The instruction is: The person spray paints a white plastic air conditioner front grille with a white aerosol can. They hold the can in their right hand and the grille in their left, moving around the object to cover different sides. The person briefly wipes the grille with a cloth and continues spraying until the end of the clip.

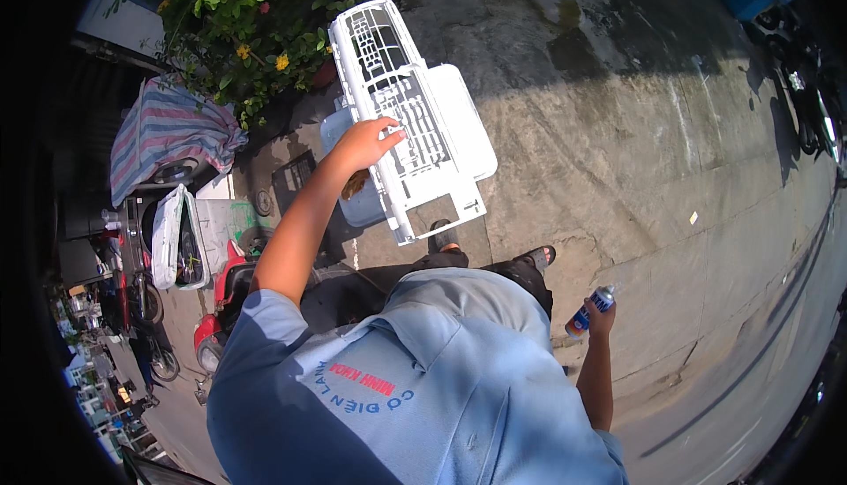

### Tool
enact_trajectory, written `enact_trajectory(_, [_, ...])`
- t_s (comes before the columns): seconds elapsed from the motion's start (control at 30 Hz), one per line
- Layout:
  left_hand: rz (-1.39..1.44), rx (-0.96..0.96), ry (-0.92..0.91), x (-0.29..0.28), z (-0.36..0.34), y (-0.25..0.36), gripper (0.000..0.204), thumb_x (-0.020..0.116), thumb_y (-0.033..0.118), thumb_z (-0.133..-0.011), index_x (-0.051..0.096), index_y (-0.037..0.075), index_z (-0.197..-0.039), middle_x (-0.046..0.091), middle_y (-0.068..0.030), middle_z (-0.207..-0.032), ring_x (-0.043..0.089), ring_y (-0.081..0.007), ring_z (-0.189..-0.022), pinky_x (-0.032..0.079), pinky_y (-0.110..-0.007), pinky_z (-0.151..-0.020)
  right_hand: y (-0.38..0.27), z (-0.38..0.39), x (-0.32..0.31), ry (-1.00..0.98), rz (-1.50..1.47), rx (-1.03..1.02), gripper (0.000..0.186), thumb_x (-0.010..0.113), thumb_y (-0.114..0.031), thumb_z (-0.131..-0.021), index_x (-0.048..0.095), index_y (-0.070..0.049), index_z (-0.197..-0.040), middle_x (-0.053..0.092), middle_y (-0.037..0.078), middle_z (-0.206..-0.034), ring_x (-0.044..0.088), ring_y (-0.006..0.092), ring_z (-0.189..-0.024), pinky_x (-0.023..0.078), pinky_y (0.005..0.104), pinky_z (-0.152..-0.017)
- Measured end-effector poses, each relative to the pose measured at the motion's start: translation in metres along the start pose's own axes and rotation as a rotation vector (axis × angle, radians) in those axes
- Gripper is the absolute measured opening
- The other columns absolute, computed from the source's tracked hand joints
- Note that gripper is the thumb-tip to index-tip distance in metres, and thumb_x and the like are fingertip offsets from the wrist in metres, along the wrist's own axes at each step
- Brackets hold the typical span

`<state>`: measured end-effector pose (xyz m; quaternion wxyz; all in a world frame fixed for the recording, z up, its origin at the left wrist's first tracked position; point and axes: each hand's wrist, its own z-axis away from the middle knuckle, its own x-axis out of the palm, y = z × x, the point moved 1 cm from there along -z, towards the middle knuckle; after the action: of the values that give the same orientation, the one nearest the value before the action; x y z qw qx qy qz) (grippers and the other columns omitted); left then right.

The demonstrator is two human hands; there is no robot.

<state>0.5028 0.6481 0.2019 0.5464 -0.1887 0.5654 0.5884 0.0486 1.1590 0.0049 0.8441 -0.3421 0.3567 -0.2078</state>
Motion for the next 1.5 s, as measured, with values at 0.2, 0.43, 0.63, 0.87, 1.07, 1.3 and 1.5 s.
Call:
enact_trajectory(0.2, [0.064,0.146,-0.384,0.007,-0.028,0.019,0.051,0.062,0.047,-0.096,0.065,0.008,-0.128,0.072,-0.019,-0.111,0.068,-0.034,-0.104,0.052,-0.041,-0.092,0.049,0.092,0.014,0.109,-0.062,0.139,0.05,0.081,-0.013,-0.076,0.058,-0.005,-0.12,0.066,0.005,-0.097,0.065,0.0167,-0.085,0.054,0.0333,-0.079])
enact_trajectory(0.43, [0.347,0.101,-0.382,0.008,-0.019,0.012,0.045,0.067,0.037,-0.096,0.065,0.003,-0.126,0.072,-0.0162,-0.108,0.069,-0.0244,-0.095,0.053,-0.035,-0.084,0.047,0.139,0.028,0.073,-0.148,0.233,0.044,0.079,-0.015,-0.079,0.06,-0.004,-0.117,0.067,0.004,-0.094,0.065,0.015,-0.085,0.053,0.0326,-0.079])
enact_trajectory(0.63, [0.246,0.165,-0.24,0.004,-0.031,-0.009,0.038,0.067,0.032,-0.097,0.067,0.003,-0.121,0.072,-0.0157,-0.107,0.069,-0.0239,-0.096,0.053,-0.035,-0.084,-0.047,0.135,0.05,-0.181,-0.262,0.121,0.041,0.078,-0.022,-0.081,0.061,-0.003,-0.114,0.067,0.004,-0.095,0.066,0.0151,-0.087,0.053,0.0329,-0.082])
enact_trajectory(0.87, [-0.228,0.141,0.0,-0.025,-0.093,-0.044,0.048,0.063,0.043,-0.095,0.064,0.007,-0.126,0.068,-0.0205,-0.12,0.064,-0.0375,-0.113,0.05,-0.045,-0.097,-0.05,0.122,0.071,-0.175,-0.303,0.102,0.043,0.078,-0.025,-0.083,0.059,-0.005,-0.116,0.066,0.004,-0.095,0.065,0.0157,-0.089,0.053,0.0338,-0.084])
enact_trajectory(1.07, [-0.268,0.061,-0.073,-0.034,-0.144,-0.062,0.056,0.059,0.052,-0.095,0.061,0.013,-0.136,0.066,-0.0185,-0.128,0.063,-0.0364,-0.116,0.049,-0.044,-0.099,0.003,0.133,0.043,-0.058,-0.471,0.181,0.032,0.074,-0.027,-0.088,0.059,-0.008,-0.109,0.065,0.003,-0.094,0.064,0.0146,-0.085,0.052,0.0317,-0.08])
enact_trajectory(1.3, [-0.295,-0.029,-0.155,-0.033,-0.192,-0.053,0.051,0.062,0.047,-0.096,0.06,0.018,-0.139,0.064,-0.0181,-0.133,0.063,-0.0328,-0.119,0.05,-0.041,-0.099,0.042,0.164,0.014,0.045,-0.371,0.238,0.033,0.074,-0.026,-0.088,0.061,-0.006,-0.112,0.066,0.002,-0.095,0.064,0.014,-0.086,0.05,0.0307,-0.081])
enact_trajectory(1.5, [-0.617,0.488,-0.304,-0.033,-0.164,-0.032,0.04,0.069,0.043,-0.089,0.073,0.018,-0.121,0.065,-0.0137,-0.125,0.06,-0.0325,-0.12,0.047,-0.041,-0.101,0.067,0.197,0.021,0.112,-0.356,0.346,0.037,0.076,-0.029,-0.087,0.061,-0.006,-0.112,0.067,0.004,-0.096,0.065,0.0152,-0.087,0.051,0.0312,-0.08])
